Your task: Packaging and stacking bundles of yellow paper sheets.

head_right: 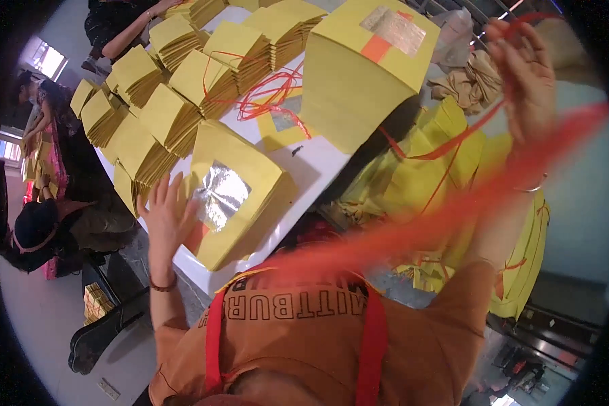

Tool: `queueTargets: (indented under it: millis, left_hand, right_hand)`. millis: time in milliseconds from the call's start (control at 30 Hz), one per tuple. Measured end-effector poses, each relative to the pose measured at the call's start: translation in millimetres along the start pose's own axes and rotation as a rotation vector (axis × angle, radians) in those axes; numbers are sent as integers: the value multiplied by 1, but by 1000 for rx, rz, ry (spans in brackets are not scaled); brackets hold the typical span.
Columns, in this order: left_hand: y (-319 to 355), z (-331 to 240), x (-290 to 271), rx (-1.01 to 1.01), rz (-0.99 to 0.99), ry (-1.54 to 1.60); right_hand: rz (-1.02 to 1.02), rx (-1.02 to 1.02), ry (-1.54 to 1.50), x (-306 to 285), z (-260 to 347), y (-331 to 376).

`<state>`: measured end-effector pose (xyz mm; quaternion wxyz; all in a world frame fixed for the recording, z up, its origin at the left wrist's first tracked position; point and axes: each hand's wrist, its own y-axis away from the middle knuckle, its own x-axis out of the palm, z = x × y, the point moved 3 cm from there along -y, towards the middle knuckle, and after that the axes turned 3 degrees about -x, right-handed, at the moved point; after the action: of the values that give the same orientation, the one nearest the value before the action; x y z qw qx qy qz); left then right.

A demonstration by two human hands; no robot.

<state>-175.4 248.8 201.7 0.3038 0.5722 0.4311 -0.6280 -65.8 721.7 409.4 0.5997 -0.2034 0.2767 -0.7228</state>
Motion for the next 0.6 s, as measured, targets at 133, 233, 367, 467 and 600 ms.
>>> queueTargets:
  millis: [133,233,367,467,600]
  left_hand:
    - [-78,-42,-53,293,-162,143]
    - [-177,-88,-31,501,-308,89]
    - [-280,-110,46,344,-108,-202]
    - [-313,-100,88,444,-200,-433]
    - [-333,-101,96,386,-76,-452]
  right_hand:
    - [-305,95,244,-77,18,-39]
    - [-296,112,262,-107,13,-71]
    - [-252,180,465,-121,12,-87]
    - [-199,262,709,-122,17,-91]
    - [-126,236,847,-129,11,-102]
